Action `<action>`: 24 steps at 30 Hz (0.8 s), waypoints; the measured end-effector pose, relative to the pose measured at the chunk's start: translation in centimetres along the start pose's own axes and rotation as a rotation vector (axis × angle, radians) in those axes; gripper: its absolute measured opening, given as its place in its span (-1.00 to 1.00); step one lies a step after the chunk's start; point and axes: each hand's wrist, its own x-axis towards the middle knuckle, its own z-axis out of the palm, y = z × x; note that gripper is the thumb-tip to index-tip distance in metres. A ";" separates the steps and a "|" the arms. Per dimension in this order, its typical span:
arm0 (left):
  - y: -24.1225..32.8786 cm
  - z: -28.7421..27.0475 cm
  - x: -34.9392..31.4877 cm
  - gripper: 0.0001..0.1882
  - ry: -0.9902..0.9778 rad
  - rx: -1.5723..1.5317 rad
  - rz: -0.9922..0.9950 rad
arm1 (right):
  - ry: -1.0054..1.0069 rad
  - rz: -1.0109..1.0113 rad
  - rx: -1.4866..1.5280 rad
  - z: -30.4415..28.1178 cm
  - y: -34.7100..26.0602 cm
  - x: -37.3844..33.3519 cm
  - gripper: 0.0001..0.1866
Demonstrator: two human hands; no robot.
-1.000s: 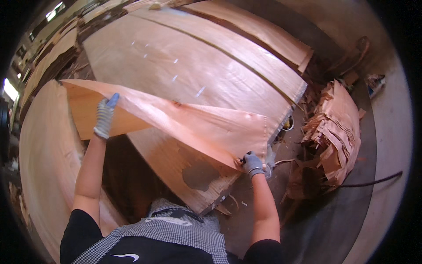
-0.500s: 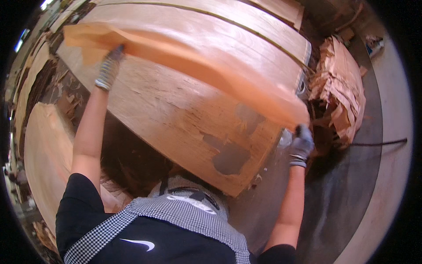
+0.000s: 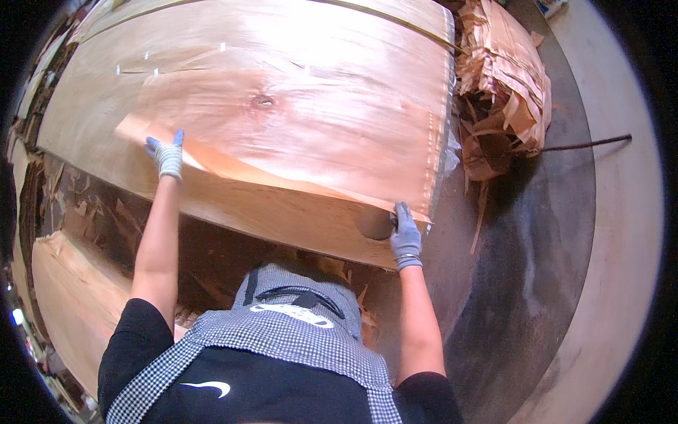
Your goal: The person trims pieces of wood veneer using a utility knife, applies strips of adhesive tape to the sheets, and moves the veneer sheets from one stack to another.
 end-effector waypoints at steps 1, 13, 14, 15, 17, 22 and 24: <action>0.6 -0.8 -2.0 0.13 0.172 0.258 0.148 | -0.055 0.044 0.015 0.0 -0.3 -0.5 -0.37; 1.9 -1.3 -14.2 -0.72 -0.524 0.467 1.254 | 0.288 0.482 1.152 0.7 -0.5 -3.2 -0.65; 1.4 -1.3 -14.5 -0.70 -0.542 0.426 1.235 | 0.259 0.530 1.017 1.0 -0.6 -3.8 -0.65; 1.0 -1.5 -14.7 -0.68 -0.570 0.423 1.206 | 0.253 0.515 0.921 1.2 -0.7 -4.5 -0.64; 0.3 -1.9 -15.3 -0.54 -0.558 0.338 1.247 | 0.170 0.744 1.109 1.7 -0.8 -6.0 -0.61; 0.7 -1.3 -16.1 -0.38 -0.596 0.276 0.778 | 0.073 0.760 1.130 2.7 -0.9 -7.8 -0.61; 1.5 -0.1 -16.3 -0.37 -0.470 0.294 0.868 | 0.029 0.751 1.153 2.9 -1.0 -7.8 -0.63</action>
